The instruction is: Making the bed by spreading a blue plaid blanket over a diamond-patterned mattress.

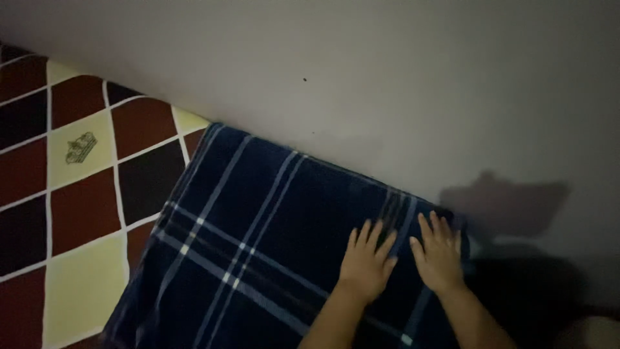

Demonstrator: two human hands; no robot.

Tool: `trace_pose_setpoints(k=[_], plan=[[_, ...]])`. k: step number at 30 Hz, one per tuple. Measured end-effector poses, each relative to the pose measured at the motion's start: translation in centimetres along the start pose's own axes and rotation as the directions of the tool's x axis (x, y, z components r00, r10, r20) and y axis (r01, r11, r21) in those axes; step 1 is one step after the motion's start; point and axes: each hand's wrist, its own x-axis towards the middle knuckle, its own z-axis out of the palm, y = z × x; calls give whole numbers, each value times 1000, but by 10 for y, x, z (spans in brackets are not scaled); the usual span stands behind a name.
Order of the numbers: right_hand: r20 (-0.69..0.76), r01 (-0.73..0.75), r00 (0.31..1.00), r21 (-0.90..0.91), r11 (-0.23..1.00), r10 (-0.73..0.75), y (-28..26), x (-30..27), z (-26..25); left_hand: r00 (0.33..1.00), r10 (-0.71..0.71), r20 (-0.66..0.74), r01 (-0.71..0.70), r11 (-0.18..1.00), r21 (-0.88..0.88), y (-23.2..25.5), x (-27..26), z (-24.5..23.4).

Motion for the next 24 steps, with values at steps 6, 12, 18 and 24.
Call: trace_pose_setpoints(k=[6,12,18,24], plan=[[262,-148,938,-291,945,227,-7,18,2,999,4,-50,-6,999,-50,-7,-112,105],[-121,-214,971,-64,975,205,-46,-74,3,995,-98,-10,98,995,-19,20,-108,53],[-114,-166,980,0,986,165,-35,-62,12,989,-150,-4,150,986,72,20,-106,54],[-84,-131,963,688,713,258,19,-18,-9,884,94,-457,176,839,514,7,-110,75]])
